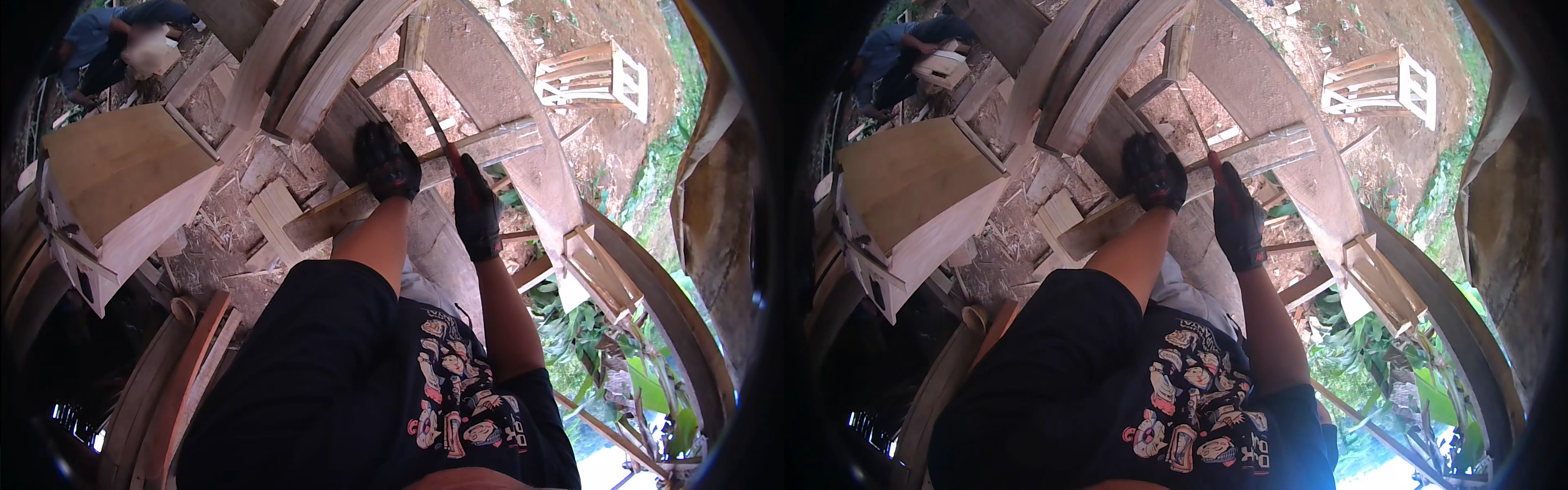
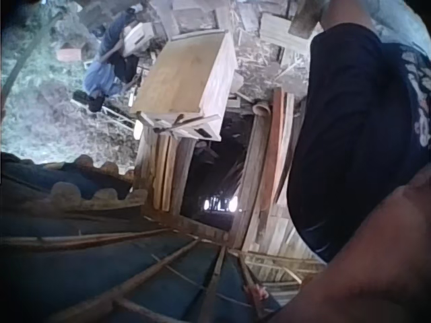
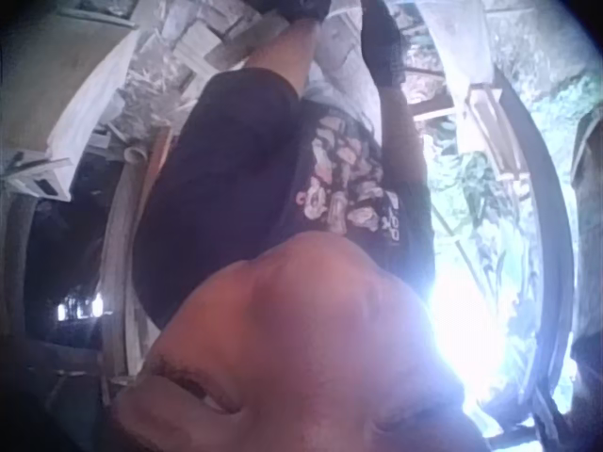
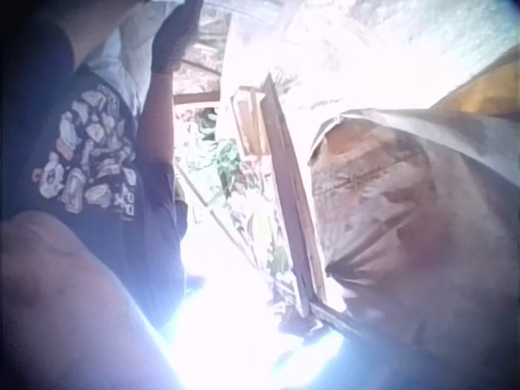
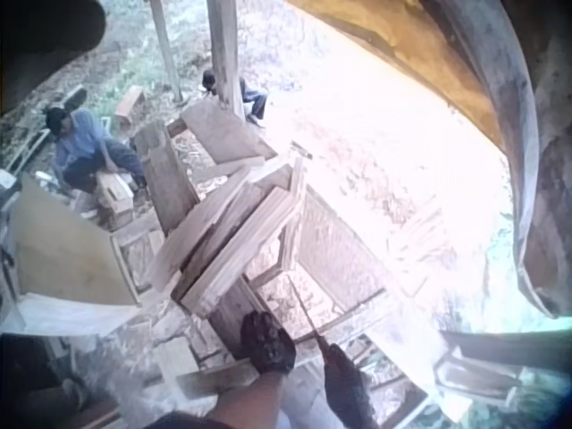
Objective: The person uses a hand saw to cut a piece of wood held against a wooden frame. They repeatedly saw through the wood, repositioning the piece as needed while other people work in the background.
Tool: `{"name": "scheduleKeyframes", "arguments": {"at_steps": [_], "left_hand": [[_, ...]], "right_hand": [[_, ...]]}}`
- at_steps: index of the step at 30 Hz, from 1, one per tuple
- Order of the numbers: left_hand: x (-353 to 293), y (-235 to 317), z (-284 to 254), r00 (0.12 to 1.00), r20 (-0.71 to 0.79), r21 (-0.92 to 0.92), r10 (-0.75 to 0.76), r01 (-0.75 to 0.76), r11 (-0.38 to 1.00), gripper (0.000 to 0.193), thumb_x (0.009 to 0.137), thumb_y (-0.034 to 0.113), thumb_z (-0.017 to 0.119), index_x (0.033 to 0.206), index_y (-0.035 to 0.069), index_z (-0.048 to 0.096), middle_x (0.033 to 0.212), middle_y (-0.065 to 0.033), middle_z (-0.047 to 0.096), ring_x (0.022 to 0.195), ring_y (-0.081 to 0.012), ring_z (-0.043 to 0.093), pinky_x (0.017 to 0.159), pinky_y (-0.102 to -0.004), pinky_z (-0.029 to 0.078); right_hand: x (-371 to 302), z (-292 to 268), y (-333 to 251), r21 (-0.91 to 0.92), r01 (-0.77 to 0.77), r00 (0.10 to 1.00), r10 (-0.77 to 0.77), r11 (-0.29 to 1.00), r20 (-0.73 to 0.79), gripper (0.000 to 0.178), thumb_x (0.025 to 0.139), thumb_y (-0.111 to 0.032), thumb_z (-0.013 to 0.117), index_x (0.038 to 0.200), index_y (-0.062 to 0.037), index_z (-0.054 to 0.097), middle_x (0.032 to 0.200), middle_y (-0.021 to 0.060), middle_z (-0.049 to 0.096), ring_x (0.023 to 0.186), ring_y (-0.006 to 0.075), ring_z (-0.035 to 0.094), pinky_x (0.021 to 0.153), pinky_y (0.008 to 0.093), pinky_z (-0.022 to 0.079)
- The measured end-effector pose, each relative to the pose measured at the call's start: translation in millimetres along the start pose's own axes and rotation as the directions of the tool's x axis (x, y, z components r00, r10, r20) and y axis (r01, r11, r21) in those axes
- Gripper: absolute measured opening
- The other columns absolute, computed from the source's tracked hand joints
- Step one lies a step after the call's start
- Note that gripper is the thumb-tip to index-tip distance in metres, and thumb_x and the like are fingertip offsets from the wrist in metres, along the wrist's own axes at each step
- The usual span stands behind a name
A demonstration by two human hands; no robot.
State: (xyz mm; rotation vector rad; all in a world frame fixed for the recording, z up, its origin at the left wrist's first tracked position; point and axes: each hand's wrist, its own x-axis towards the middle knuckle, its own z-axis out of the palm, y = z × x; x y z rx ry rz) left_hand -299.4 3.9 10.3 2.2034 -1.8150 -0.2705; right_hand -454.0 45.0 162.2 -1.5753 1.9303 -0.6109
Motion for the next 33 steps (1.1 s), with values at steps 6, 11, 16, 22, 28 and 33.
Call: {"name": "scheduleKeyframes", "arguments": {"at_steps": [6,11,16,22,28,33], "left_hand": [[-0.1,-0.7,5.8,0.998,-0.057,0.067,0.027,-0.024,0.997,0.064,0.102,0.034,0.060,0.159,0.004,0.050,0.169,-0.0210,0.040,0.161,-0.0391,0.029,0.136,-0.0543,0.020],[5.4,2.0,0.1,0.996,-0.079,-0.003,0.040,-0.040,0.999,0.065,0.100,0.033,0.062,0.158,0.004,0.050,0.167,-0.0224,0.042,0.159,-0.0411,0.032,0.135,-0.0564,0.022],[5.2,1.5,-10.8,0.994,-0.110,-0.097,0.013,-0.024,0.995,0.067,0.097,0.025,0.066,0.158,0.006,0.048,0.164,-0.0246,0.045,0.157,-0.0448,0.036,0.132,-0.0609,0.025],[2.0,1.0,5.2,0.997,-0.057,0.053,0.047,-0.044,0.998,0.071,0.100,0.035,0.063,0.161,0.004,0.046,0.170,-0.0247,0.037,0.161,-0.0442,0.028,0.134,-0.0593,0.020],[-1.2,3.3,-1.2,0.999,0.002,0.033,0.050,-0.050,0.998,0.074,0.101,0.033,0.060,0.165,0.002,0.039,0.175,-0.0245,0.029,0.164,-0.0449,0.021,0.136,-0.0612,0.014],[3.0,7.5,-2.2,0.997,0.062,0.123,0.045,-0.052,0.991,0.077,0.100,0.037,0.062,0.165,0.003,0.039,0.174,-0.0249,0.029,0.164,-0.0433,0.021,0.135,-0.0598,0.015]], "right_hand": [[-102.8,-99.3,-45.1,-0.129,0.008,0.996,0.004,0.992,0.093,0.044,0.106,-0.008,0.058,0.149,-0.0123,0.063,0.141,0.0128,0.073,0.082,0.0378,0.077,0.066,0.0455,0.060],[-122.0,-134.0,-61.1,-0.224,0.047,0.985,-0.008,0.973,0.172,0.048,0.102,-0.001,0.057,0.149,-0.0060,0.060,0.146,0.0098,0.071,0.087,0.0334,0.079,0.067,0.0407,0.063],[-25.1,-52.8,-23.0,0.027,0.265,0.963,-0.266,0.964,0.043,0.038,0.110,-0.007,0.055,0.148,-0.0042,0.061,0.141,0.0137,0.073,0.112,0.0392,0.077,0.088,0.0408,0.063],[-1.7,11.1,27.2,-0.121,0.203,0.979,-0.200,0.972,0.029,0.043,0.110,-0.013,0.055,0.152,-0.0135,0.061,0.140,0.0197,0.071,0.103,0.0437,0.075,0.080,0.0512,0.061],[-69.8,-64.4,-22.1,-0.085,0.080,0.994,-0.073,0.993,0.087,0.040,0.111,-0.015,0.060,0.148,-0.0024,0.062,0.130,0.0195,0.076,0.101,0.0371,0.078,0.077,0.0437,0.061],[-140.7,-126.8,-58.1,-0.415,0.054,0.976,0.040,0.908,0.216,0.053,0.100,-0.003,0.061,0.153,-0.0068,0.061,0.138,0.0150,0.074,0.088,0.0305,0.079,0.062,0.0398,0.058]]}}
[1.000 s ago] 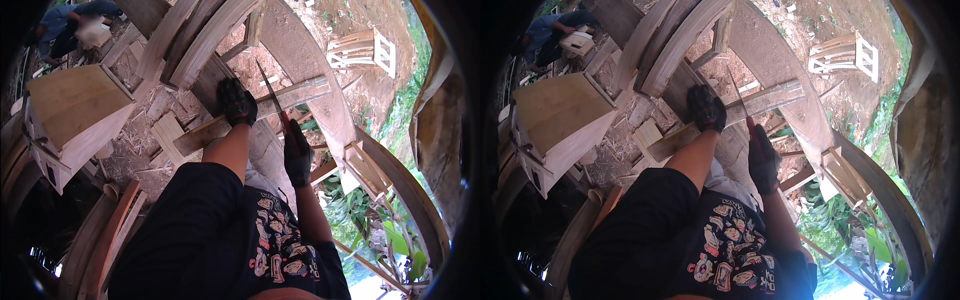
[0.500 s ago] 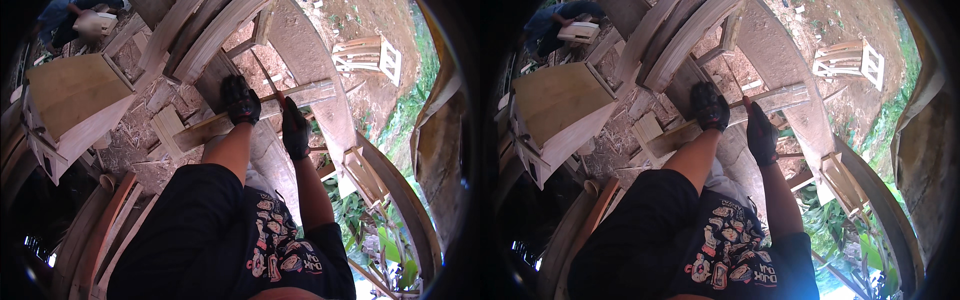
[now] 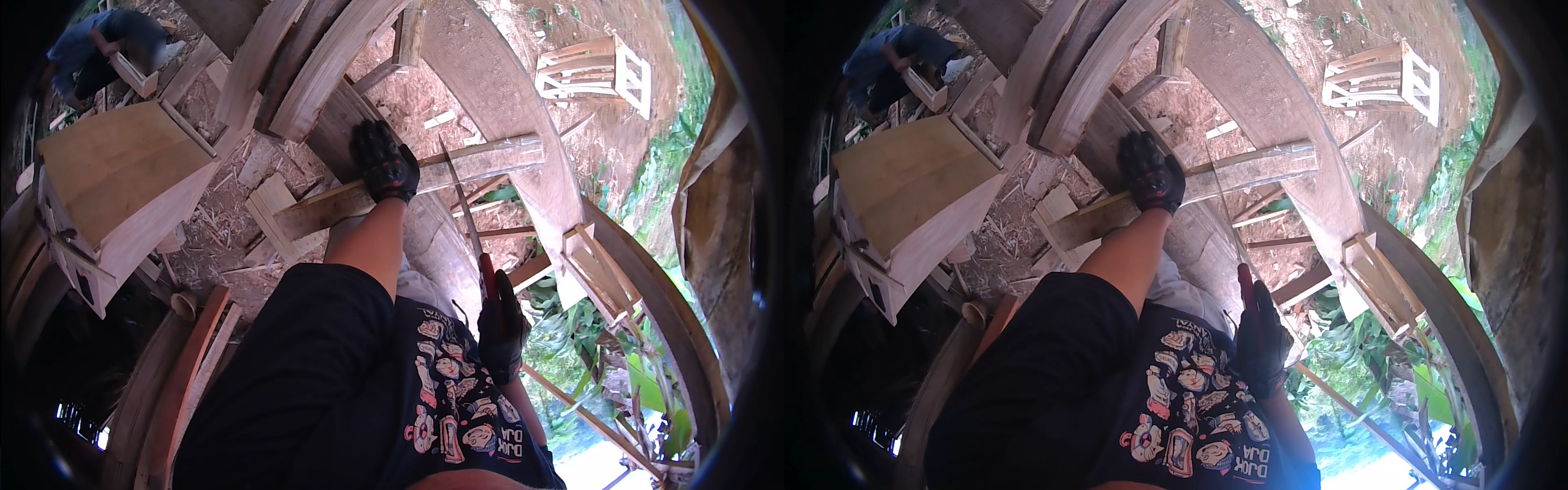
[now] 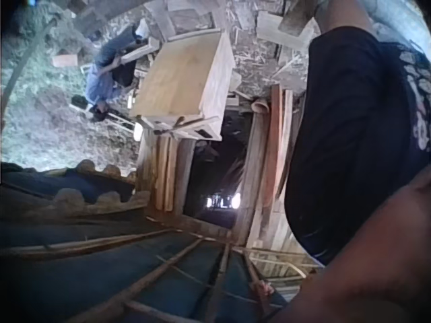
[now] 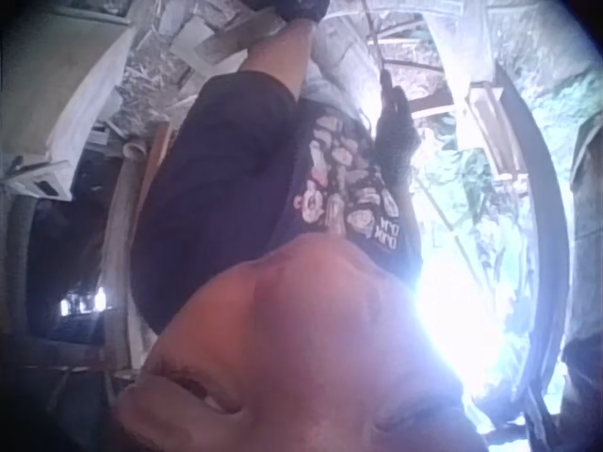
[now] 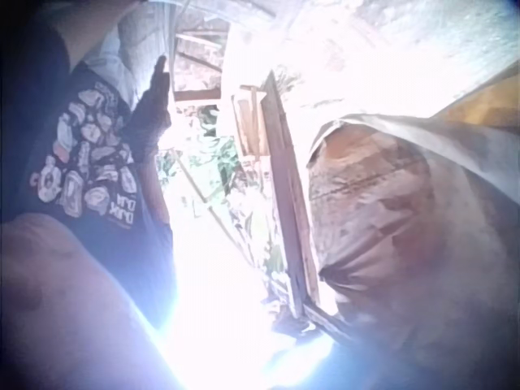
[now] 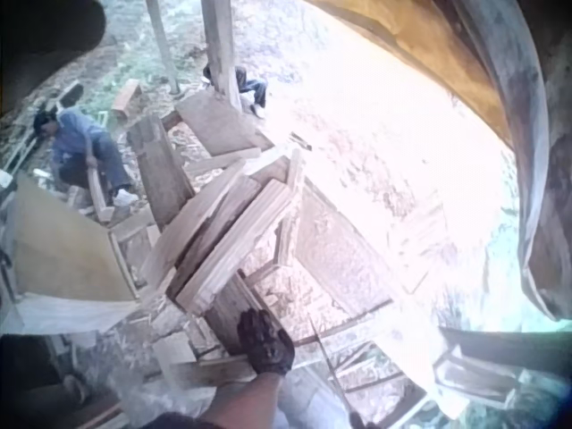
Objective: The person uses a hand saw to cut a piece of wood held against a wooden frame. They repeatedly saw through the wood, repositioning the piece as needed while other people work in the background.
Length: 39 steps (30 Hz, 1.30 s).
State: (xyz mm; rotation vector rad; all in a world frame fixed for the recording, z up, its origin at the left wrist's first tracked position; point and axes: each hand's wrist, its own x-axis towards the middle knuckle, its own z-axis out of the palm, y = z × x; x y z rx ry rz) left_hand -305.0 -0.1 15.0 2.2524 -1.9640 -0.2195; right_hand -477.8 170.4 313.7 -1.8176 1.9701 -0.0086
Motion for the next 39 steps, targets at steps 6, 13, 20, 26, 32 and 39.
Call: {"name": "scheduleKeyframes", "arguments": {"at_steps": [6,13,20,26,32,39], "left_hand": [[1.0,0.1,-3.8,1.000,0.024,-0.053,-0.018,0.019,0.998,0.078,0.101,0.037,0.060,0.167,0.004,0.035,0.176,-0.0240,0.027,0.165,-0.0436,0.020,0.135,-0.0614,0.013],[-3.9,-3.3,11.7,0.994,0.098,-0.009,-0.043,0.044,0.999,0.078,0.104,0.041,0.054,0.170,0.006,0.032,0.179,-0.0212,0.021,0.167,-0.0411,0.014,0.136,-0.0593,0.007],[-5.5,-0.9,9.5,1.000,0.014,0.054,0.005,-0.006,0.999,0.079,0.102,0.042,0.061,0.166,0.003,0.036,0.174,-0.0228,0.029,0.164,-0.0413,0.020,0.135,-0.0594,0.015],[-1.6,-1.1,0.4,0.997,-0.071,0.035,0.022,-0.019,0.999,0.076,0.098,0.041,0.065,0.160,0.002,0.044,0.169,-0.0232,0.035,0.161,-0.0425,0.028,0.134,-0.0602,0.021],[2.1,-1.2,-1.0,0.999,-0.046,-0.031,0.018,-0.020,0.999,0.076,0.097,0.037,0.066,0.160,0.001,0.045,0.169,-0.0242,0.037,0.161,-0.0440,0.027,0.134,-0.0605,0.020],[2.4,-2.6,3.3,0.997,-0.068,-0.042,0.024,-0.027,0.999,0.073,0.100,0.037,0.063,0.161,0.001,0.046,0.170,-0.0251,0.036,0.161,-0.0435,0.028,0.136,-0.0590,0.015]], "right_hand": [[80.9,51.7,-4.7,0.335,0.041,0.974,0.036,0.941,-0.223,0.038,0.107,-0.009,0.059,0.143,-0.0064,0.069,0.141,0.0101,0.074,0.082,0.0301,0.079,0.062,0.0386,0.058],[156.2,95.4,1.4,0.394,-0.048,0.976,0.127,0.918,-0.176,0.041,0.111,-0.020,0.056,0.151,-0.0147,0.062,0.134,0.0199,0.073,0.105,0.0440,0.076,0.085,0.0522,0.060],[44.3,22.1,-23.5,0.277,-0.080,0.987,0.115,0.957,-0.114,0.053,0.107,-0.012,0.058,0.158,-0.0253,0.056,0.140,0.0131,0.071,0.098,0.0361,0.077,0.069,0.0452,0.061],[2.1,-13.6,-13.2,0.215,0.035,0.990,-0.005,0.976,-0.139,0.039,0.106,-0.006,0.056,0.144,-0.0021,0.062,0.146,0.0070,0.071,0.081,0.0278,0.077,0.061,0.0393,0.058],[96.0,-0.5,-37.7,0.529,0.018,0.973,0.107,0.848,-0.204,0.037,0.109,-0.012,0.056,0.144,-0.0090,0.067,0.129,0.0185,0.077,0.094,0.0380,0.078,0.077,0.0440,0.061],[108.0,0.2,-40.9,0.517,-0.082,0.966,0.196,0.852,-0.171,0.035,0.107,-0.012,0.063,0.141,-0.0069,0.068,0.127,0.0185,0.078,0.113,0.0376,0.078,0.091,0.0425,0.063]]}}
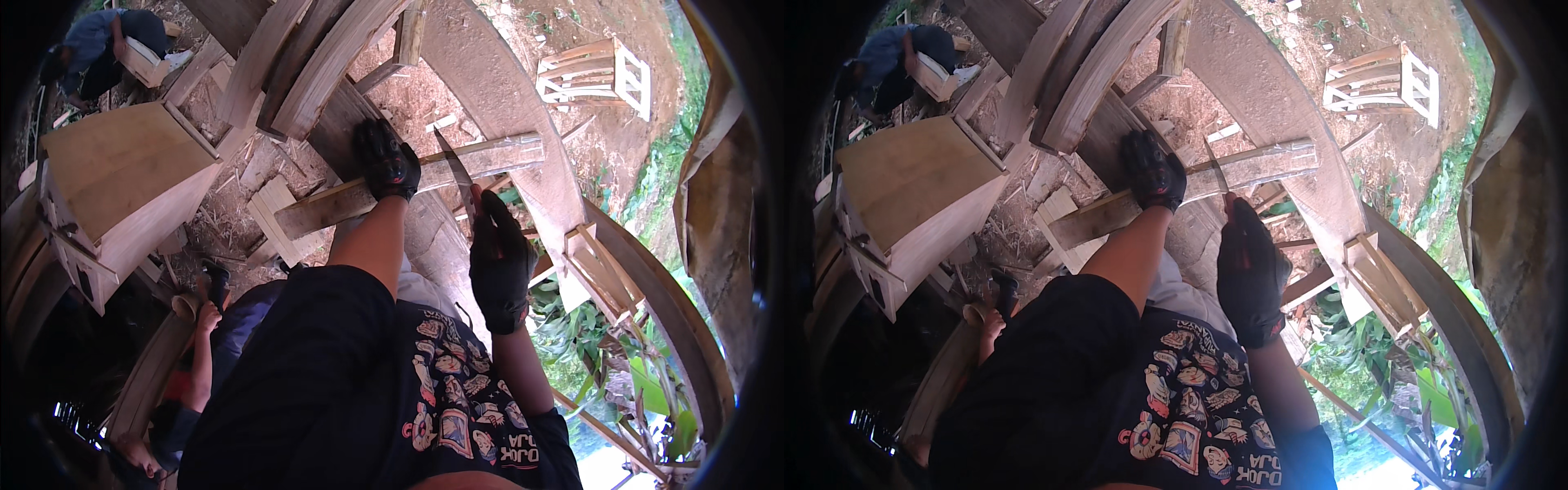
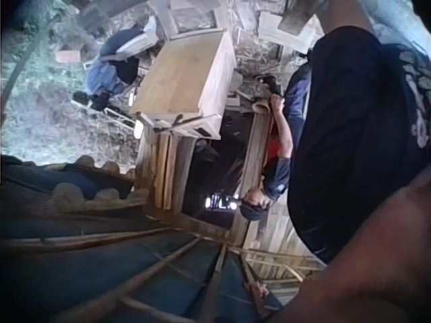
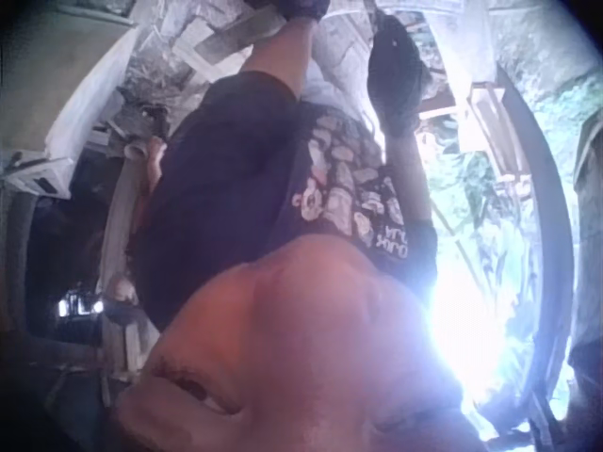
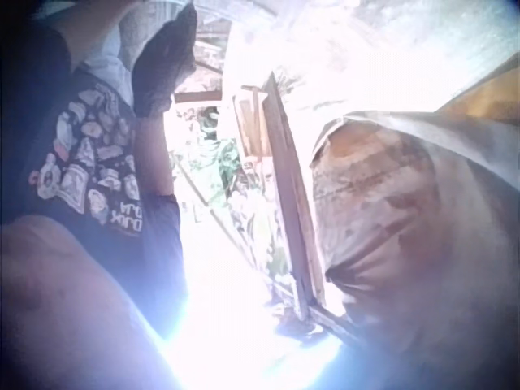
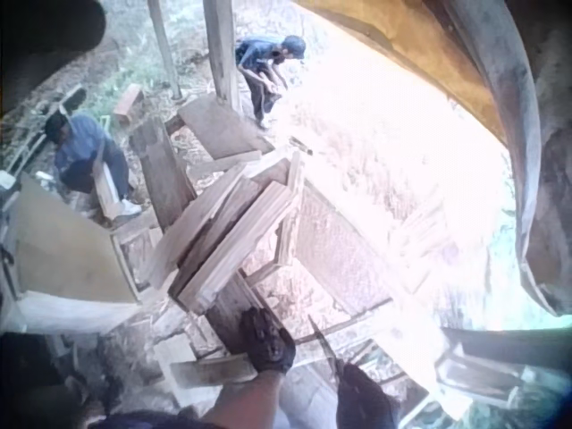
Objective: The person uses a hand saw to cut a piece of wood held against a wooden frame. They repeatedly saw through the wood, repositioning the piece as needed while other people work in the background.
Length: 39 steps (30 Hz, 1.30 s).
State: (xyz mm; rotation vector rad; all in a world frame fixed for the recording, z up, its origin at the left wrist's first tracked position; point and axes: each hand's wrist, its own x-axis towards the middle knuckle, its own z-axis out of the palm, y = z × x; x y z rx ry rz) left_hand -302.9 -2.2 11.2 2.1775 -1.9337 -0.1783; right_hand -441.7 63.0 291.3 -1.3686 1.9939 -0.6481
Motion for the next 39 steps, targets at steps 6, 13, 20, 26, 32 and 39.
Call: {"name": "scheduleKeyframes", "arguments": {"at_steps": [6,13,20,26,32,39], "left_hand": [[-4.0,1.0,-22.9,0.979,0.052,-0.114,0.197,-0.190,0.975,0.061,0.101,0.044,0.065,0.147,0.005,0.062,0.164,-0.0211,0.047,0.157,-0.0434,0.035,0.132,-0.0623,0.020],[0.2,-5.8,-30.6,0.829,0.334,-0.097,0.449,-0.443,0.891,0.041,0.107,0.041,0.054,0.111,0.008,0.078,0.130,-0.0132,0.073,0.149,-0.0371,0.047,0.128,-0.0713,0.018],[1.5,-8.8,-21.2,0.833,0.264,-0.100,0.486,-0.478,0.873,0.043,0.108,0.043,0.053,0.102,0.010,0.081,0.118,-0.0111,0.077,0.144,-0.0342,0.052,0.128,-0.0725,0.017],[3.2,-3.5,-25.6,0.833,0.304,-0.070,0.462,-0.464,0.883,0.043,0.108,0.043,0.053,0.102,0.011,0.080,0.119,-0.0105,0.077,0.142,-0.0331,0.054,0.128,-0.0720,0.017],[1.4,-5.4,-17.7,0.828,0.264,0.019,0.494,-0.517,0.856,0.043,0.108,0.043,0.053,0.103,0.010,0.080,0.119,-0.0116,0.076,0.143,-0.0328,0.054,0.129,-0.0713,0.018],[-1.2,-4.3,-17.2,0.843,0.269,-0.051,0.465,-0.470,0.881,0.042,0.107,0.043,0.055,0.104,0.009,0.080,0.119,-0.0138,0.076,0.139,-0.0340,0.057,0.129,-0.0708,0.018]], "right_hand": [[-15.5,-21.0,16.3,-0.133,0.075,0.997,-0.071,0.988,0.031,0.034,0.109,-0.014,0.065,0.140,-0.0026,0.069,0.127,0.0166,0.079,0.110,0.0337,0.079,0.090,0.0409,0.063],[-54.1,4.9,24.4,-0.171,-0.062,0.997,0.070,0.983,0.039,0.042,0.106,-0.012,0.058,0.147,-0.0121,0.066,0.133,0.0149,0.076,0.090,0.0352,0.080,0.074,0.0442,0.061],[-39.3,-1.7,31.5,-0.163,-0.071,0.997,0.076,0.984,0.022,0.048,0.103,-0.007,0.058,0.151,-0.0136,0.064,0.139,0.0121,0.074,0.071,0.0302,0.075,0.061,0.0409,0.056],[-35.5,-1.6,42.7,-0.196,0.000,1.000,0.001,0.981,0.007,0.048,0.102,-0.003,0.058,0.149,-0.0108,0.064,0.145,0.0095,0.071,0.066,0.0291,0.073,0.060,0.0395,0.057],[-35.5,-2.8,46.0,-0.028,-0.030,1.000,0.030,0.999,-0.009,0.048,0.102,-0.003,0.059,0.149,-0.0088,0.064,0.147,0.0080,0.071,0.074,0.0268,0.077,0.063,0.0386,0.059],[-40.4,-3.1,43.4,-0.218,0.004,0.995,0.019,0.976,0.099,0.056,0.102,-0.005,0.055,0.156,-0.0184,0.061,0.131,0.0158,0.076,0.075,0.0308,0.077,0.063,0.0414,0.058]]}}
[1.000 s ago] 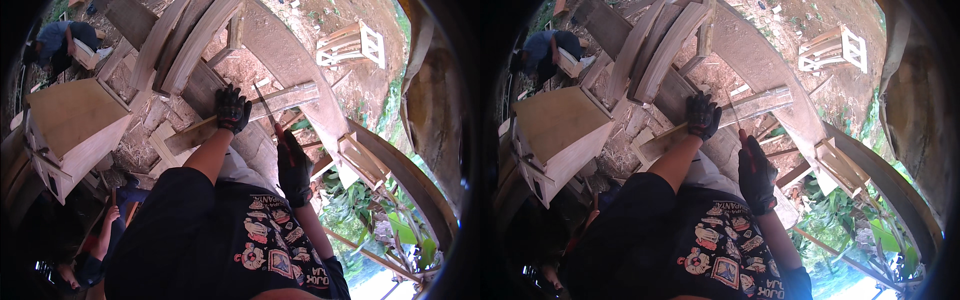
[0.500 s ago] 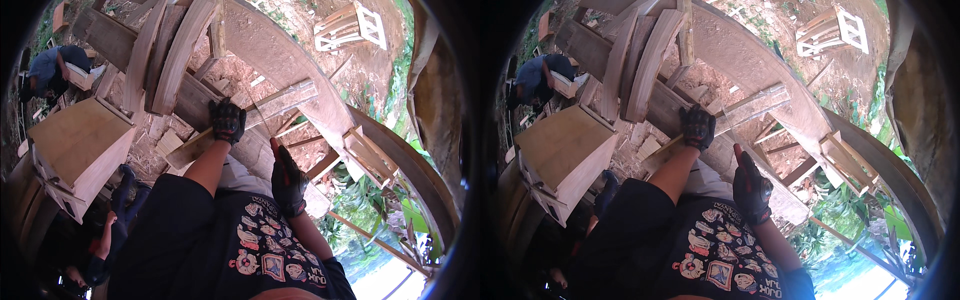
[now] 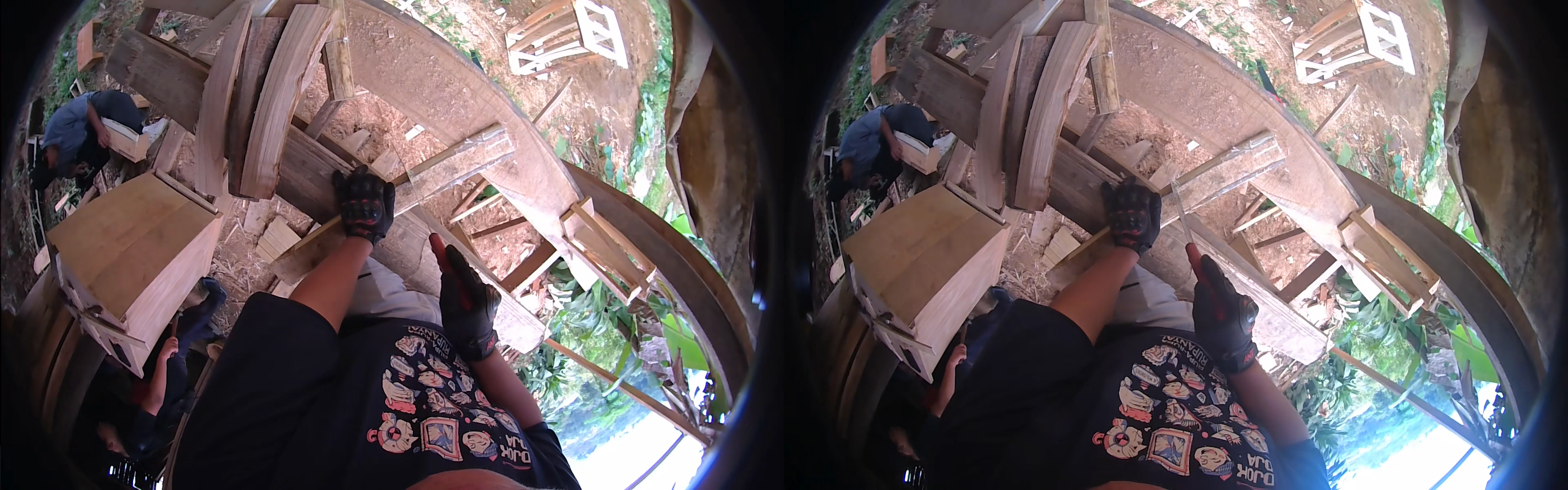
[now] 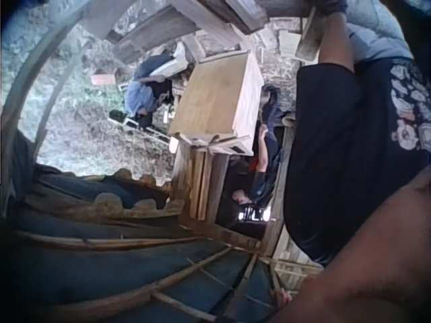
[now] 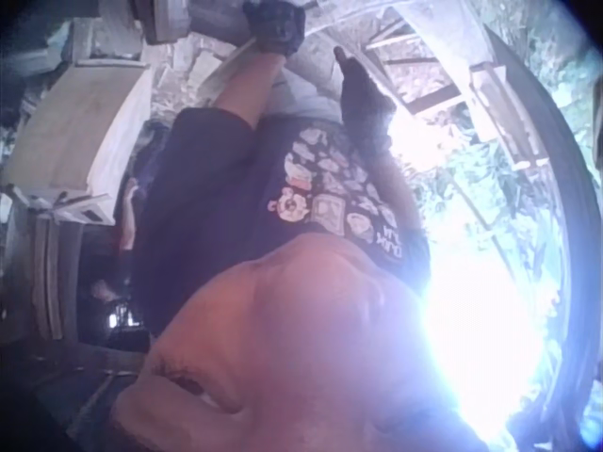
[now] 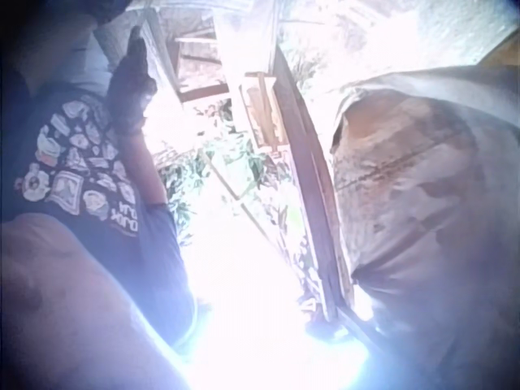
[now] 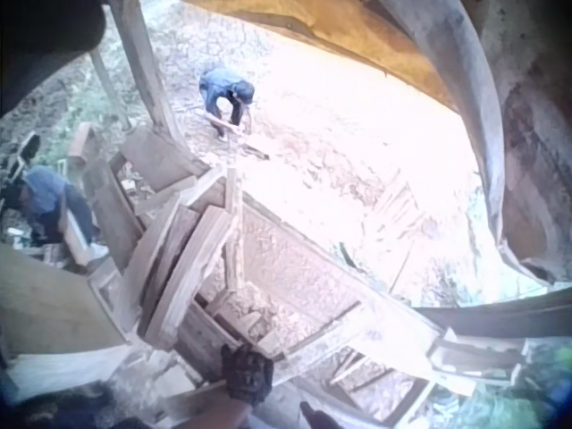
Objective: The person uses a hand saw to cut a piece of wood held against a wooden frame. They repeatedly saw through the wood, repositioning the piece as needed while other people work in the background.
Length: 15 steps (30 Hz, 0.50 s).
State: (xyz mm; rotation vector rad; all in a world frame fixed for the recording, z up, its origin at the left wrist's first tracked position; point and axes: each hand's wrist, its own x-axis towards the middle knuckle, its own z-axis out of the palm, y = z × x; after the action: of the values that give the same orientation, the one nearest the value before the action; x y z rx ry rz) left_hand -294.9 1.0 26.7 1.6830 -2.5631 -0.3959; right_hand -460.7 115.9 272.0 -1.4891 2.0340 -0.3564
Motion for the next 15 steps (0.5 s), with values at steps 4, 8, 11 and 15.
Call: {"name": "scheduleKeyframes", "arguments": {"at_steps": [4,8,11,15], "left_hand": [[3.3,1.6,-9.6,1.000,0.011,-0.054,-0.006,0.006,0.999,0.043,0.107,0.043,0.055,0.104,0.008,0.080,0.119,-0.0143,0.076,0.138,-0.0343,0.057,0.129,-0.0702,0.019],[-0.3,-0.2,0.9,0.998,-0.061,0.055,0.007,-0.004,0.998,0.044,0.108,0.043,0.053,0.100,0.008,0.079,0.119,-0.0142,0.076,0.138,-0.0341,0.057,0.129,-0.0688,0.020],[-0.3,-0.9,1.2,1.000,-0.020,0.011,-0.023,0.023,1.000,0.044,0.108,0.042,0.053,0.105,0.007,0.079,0.119,-0.0142,0.077,0.139,-0.0325,0.058,0.129,-0.0667,0.021],[1.2,1.4,-8.9,1.000,0.011,-0.035,-0.026,0.026,0.999,0.046,0.108,0.043,0.051,0.107,0.006,0.079,0.122,-0.0137,0.077,0.143,-0.0319,0.056,0.129,-0.0668,0.021]], "right_hand": [[-4.3,1.3,-9.8,0.134,-0.146,0.989,0.146,0.980,0.010,0.058,0.101,-0.005,0.056,0.157,-0.0203,0.060,0.127,0.0168,0.077,0.071,0.0303,0.075,0.058,0.0418,0.055],[8.7,-2.4,21.2,0.054,0.089,0.973,-0.075,0.995,-0.219,0.042,0.099,-0.004,0.065,0.141,-0.0069,0.068,0.121,0.0139,0.080,0.083,0.0337,0.079,0.069,0.0427,0.061],[13.1,-10.9,26.1,0.121,0.113,0.979,-0.090,0.986,-0.182,0.041,0.098,-0.003,0.068,0.139,-0.0064,0.069,0.123,0.0145,0.079,0.088,0.0338,0.080,0.071,0.0419,0.062],[8.6,-8.2,22.5,0.098,0.079,0.989,-0.065,0.992,-0.133,0.040,0.100,-0.001,0.065,0.139,-0.0055,0.068,0.129,0.0147,0.078,0.087,0.0330,0.080,0.071,0.0418,0.062]]}}
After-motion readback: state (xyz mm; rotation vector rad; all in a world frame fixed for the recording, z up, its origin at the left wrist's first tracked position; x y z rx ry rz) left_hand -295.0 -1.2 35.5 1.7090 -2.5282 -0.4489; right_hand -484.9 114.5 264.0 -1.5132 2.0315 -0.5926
